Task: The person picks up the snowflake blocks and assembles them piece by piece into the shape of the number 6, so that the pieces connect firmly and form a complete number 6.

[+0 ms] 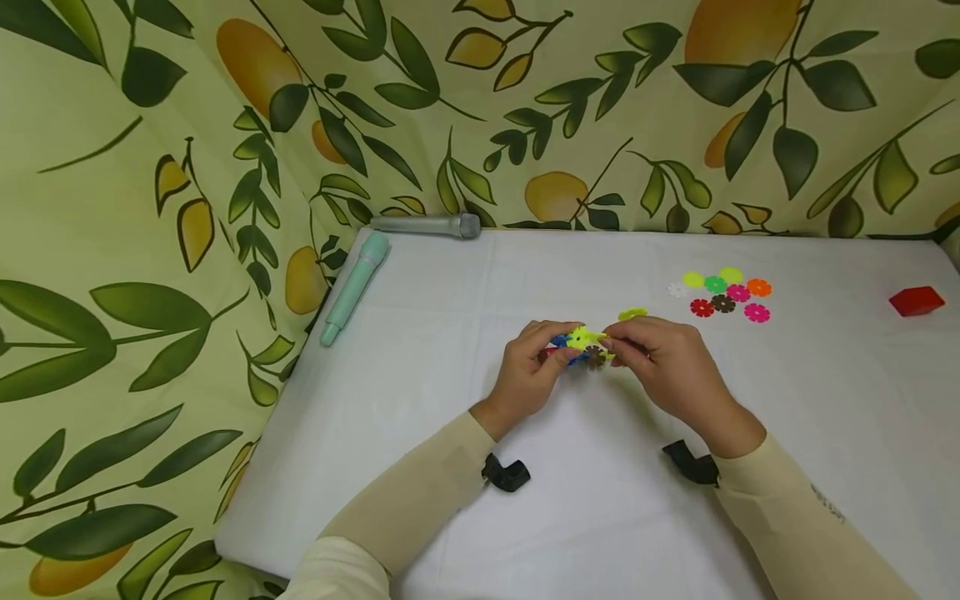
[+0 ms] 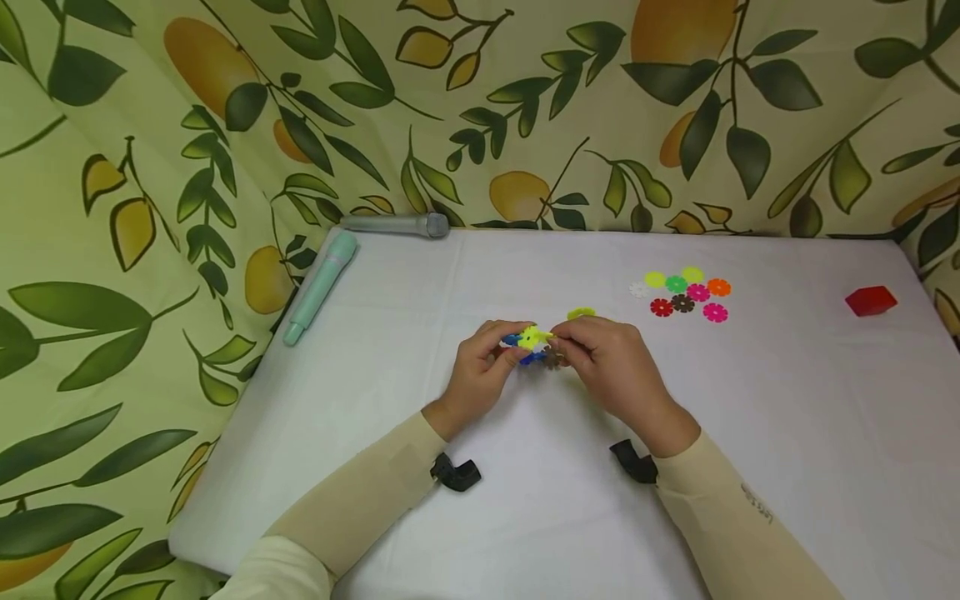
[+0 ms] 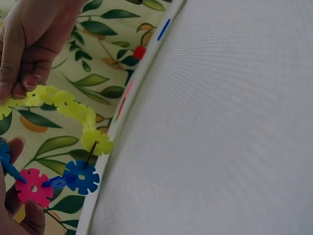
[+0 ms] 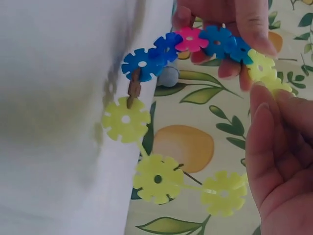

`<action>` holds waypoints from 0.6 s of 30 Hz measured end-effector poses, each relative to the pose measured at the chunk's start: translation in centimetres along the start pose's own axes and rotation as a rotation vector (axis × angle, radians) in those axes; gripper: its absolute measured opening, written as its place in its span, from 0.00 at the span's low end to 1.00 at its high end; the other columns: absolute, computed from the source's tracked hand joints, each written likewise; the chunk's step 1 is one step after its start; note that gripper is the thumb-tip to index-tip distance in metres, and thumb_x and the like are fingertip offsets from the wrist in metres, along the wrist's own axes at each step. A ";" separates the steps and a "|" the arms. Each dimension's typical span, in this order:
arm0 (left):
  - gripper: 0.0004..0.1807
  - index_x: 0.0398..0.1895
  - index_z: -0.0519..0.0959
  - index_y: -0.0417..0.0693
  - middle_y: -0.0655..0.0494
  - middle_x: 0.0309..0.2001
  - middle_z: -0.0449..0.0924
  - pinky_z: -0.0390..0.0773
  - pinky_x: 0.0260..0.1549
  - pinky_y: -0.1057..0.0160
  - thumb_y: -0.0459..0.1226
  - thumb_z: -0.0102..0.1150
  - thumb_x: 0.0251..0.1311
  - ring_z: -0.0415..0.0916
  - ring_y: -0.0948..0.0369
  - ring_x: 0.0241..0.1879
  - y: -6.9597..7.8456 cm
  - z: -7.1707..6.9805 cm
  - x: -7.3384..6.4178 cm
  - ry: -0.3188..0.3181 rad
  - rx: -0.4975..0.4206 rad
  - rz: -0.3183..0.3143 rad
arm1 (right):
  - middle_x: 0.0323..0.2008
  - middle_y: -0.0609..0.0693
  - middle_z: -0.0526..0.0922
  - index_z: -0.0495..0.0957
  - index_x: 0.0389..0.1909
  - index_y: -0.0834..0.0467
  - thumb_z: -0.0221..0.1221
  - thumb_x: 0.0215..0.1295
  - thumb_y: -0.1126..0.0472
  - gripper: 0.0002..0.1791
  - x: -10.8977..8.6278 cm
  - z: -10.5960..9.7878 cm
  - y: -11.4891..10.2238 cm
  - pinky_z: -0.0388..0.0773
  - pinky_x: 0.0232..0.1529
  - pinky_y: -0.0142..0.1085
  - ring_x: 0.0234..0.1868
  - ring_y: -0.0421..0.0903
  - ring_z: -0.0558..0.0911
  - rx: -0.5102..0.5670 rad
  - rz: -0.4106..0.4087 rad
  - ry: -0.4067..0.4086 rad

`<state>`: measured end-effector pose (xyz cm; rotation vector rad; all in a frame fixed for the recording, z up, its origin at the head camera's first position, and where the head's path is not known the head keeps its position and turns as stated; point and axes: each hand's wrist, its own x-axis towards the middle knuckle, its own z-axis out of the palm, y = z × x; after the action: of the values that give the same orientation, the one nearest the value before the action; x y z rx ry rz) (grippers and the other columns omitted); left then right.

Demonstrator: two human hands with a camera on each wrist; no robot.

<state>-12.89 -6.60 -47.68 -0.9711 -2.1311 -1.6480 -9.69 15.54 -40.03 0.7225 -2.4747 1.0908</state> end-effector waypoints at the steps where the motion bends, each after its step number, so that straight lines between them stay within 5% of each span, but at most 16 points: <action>1: 0.17 0.62 0.84 0.37 0.47 0.55 0.87 0.78 0.37 0.65 0.27 0.68 0.73 0.78 0.50 0.45 0.0 0.0 0.0 0.003 0.009 0.008 | 0.37 0.51 0.90 0.90 0.39 0.63 0.75 0.60 0.78 0.11 0.0 -0.1 0.0 0.76 0.36 0.19 0.30 0.41 0.86 -0.006 -0.007 -0.006; 9: 0.18 0.61 0.85 0.37 0.48 0.53 0.88 0.75 0.34 0.66 0.28 0.71 0.70 0.77 0.55 0.45 0.2 0.1 0.1 -0.005 0.078 0.058 | 0.32 0.45 0.87 0.90 0.39 0.60 0.76 0.60 0.76 0.11 0.5 -1.0 -0.2 0.84 0.31 0.43 0.29 0.39 0.81 -0.099 -0.066 -0.091; 18: 0.18 0.61 0.85 0.35 0.47 0.52 0.88 0.81 0.50 0.63 0.27 0.72 0.69 0.80 0.55 0.52 0.7 0.3 0.1 -0.012 0.086 0.065 | 0.35 0.47 0.89 0.91 0.40 0.60 0.75 0.61 0.77 0.11 1.0 -1.5 -0.5 0.87 0.34 0.46 0.33 0.45 0.86 -0.109 -0.050 -0.160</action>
<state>-12.48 -6.23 -47.22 -1.0152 -2.1362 -1.5108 -10.10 16.06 -38.32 0.8644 -2.6104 0.9036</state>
